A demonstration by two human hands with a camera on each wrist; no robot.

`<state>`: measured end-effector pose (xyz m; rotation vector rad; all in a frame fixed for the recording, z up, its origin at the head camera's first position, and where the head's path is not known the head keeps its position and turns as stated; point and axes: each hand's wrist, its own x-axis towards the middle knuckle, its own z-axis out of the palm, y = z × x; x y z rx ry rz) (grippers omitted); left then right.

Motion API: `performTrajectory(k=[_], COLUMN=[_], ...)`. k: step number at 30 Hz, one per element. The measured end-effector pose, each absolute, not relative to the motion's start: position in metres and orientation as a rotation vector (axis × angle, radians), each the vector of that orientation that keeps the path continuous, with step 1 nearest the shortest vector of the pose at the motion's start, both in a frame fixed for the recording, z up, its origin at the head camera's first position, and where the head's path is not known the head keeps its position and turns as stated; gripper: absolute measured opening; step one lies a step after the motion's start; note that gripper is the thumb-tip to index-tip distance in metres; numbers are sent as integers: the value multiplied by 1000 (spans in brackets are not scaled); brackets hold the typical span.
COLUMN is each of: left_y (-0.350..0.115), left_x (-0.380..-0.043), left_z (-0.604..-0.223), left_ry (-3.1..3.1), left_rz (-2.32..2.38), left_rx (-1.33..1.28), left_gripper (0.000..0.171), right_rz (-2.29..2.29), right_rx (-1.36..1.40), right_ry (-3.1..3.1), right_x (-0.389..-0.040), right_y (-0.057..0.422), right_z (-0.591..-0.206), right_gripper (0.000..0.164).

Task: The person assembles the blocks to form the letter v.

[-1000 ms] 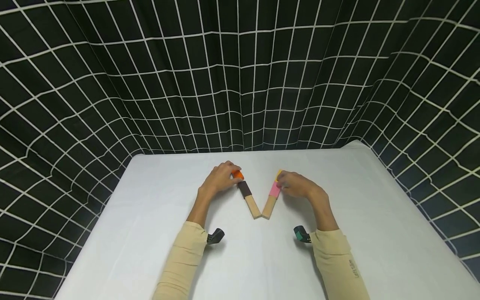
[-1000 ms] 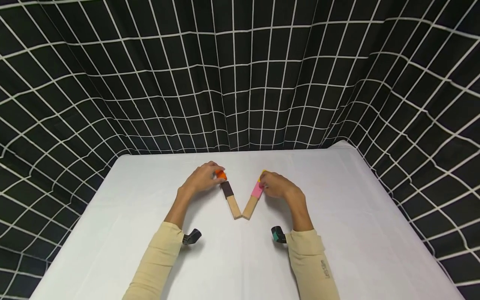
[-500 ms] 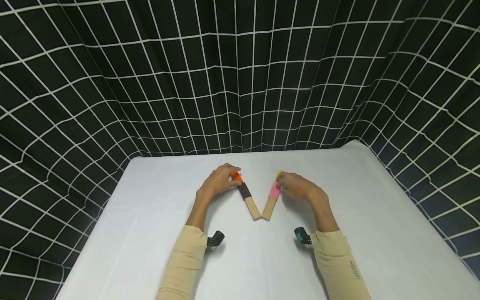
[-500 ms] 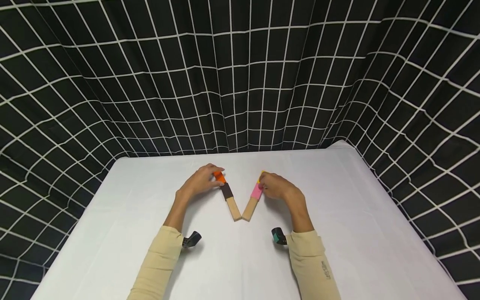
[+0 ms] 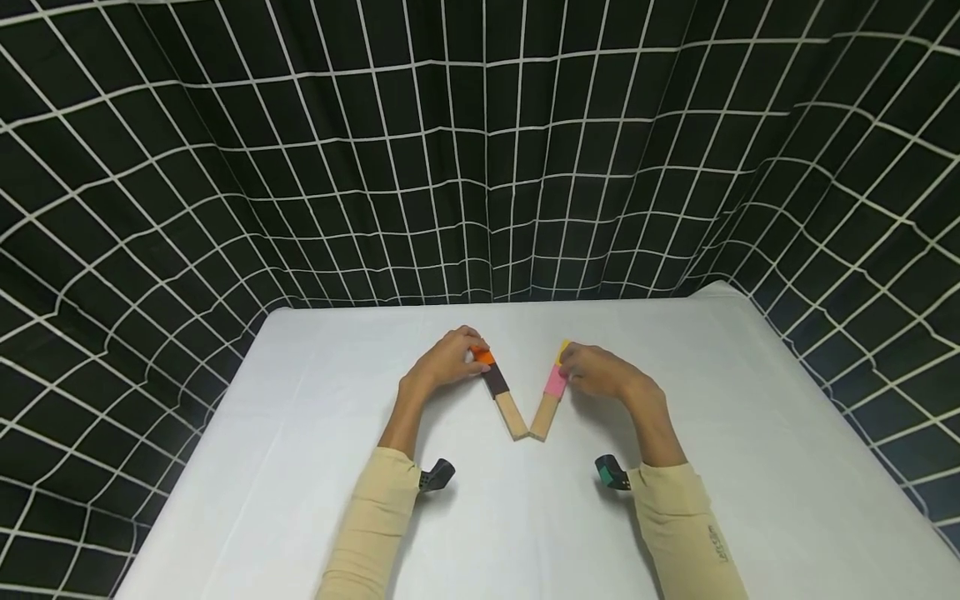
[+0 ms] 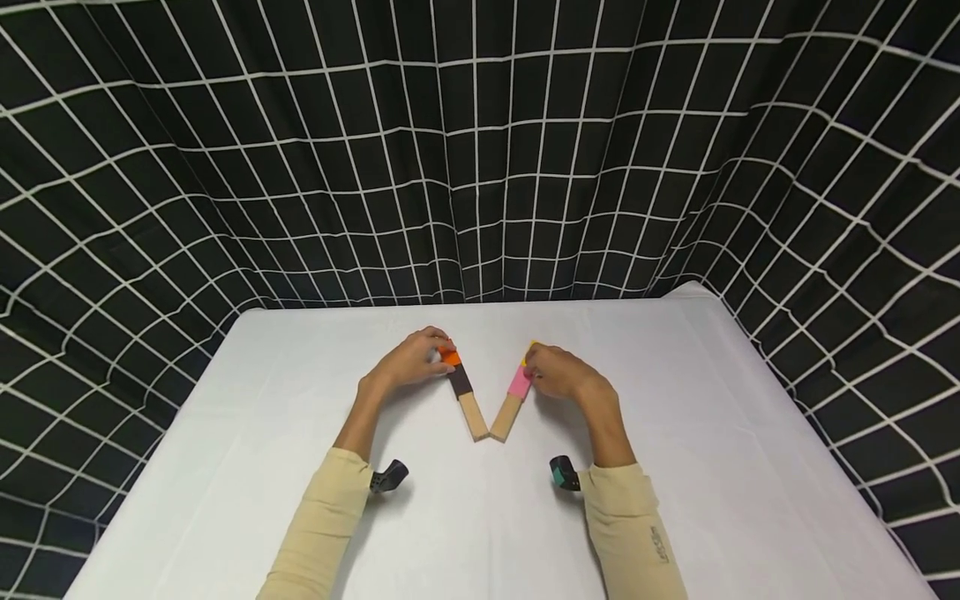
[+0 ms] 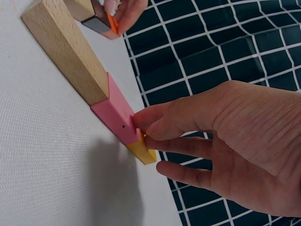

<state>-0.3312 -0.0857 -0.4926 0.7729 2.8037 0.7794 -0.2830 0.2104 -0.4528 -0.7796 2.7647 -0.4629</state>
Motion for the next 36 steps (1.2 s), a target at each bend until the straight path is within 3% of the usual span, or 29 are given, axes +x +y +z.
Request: performTrajectory(k=[36], left_y=[-82], left_x=[-331], left_z=[-495], left_ry=[2804], left_rz=[773], left_rx=[751], left_gripper=[40], right_rz=[-427], right_rx=[-815], right_ry=[2784], right_x=[-282], right_y=[216], right_z=[-454], right_gripper=[24])
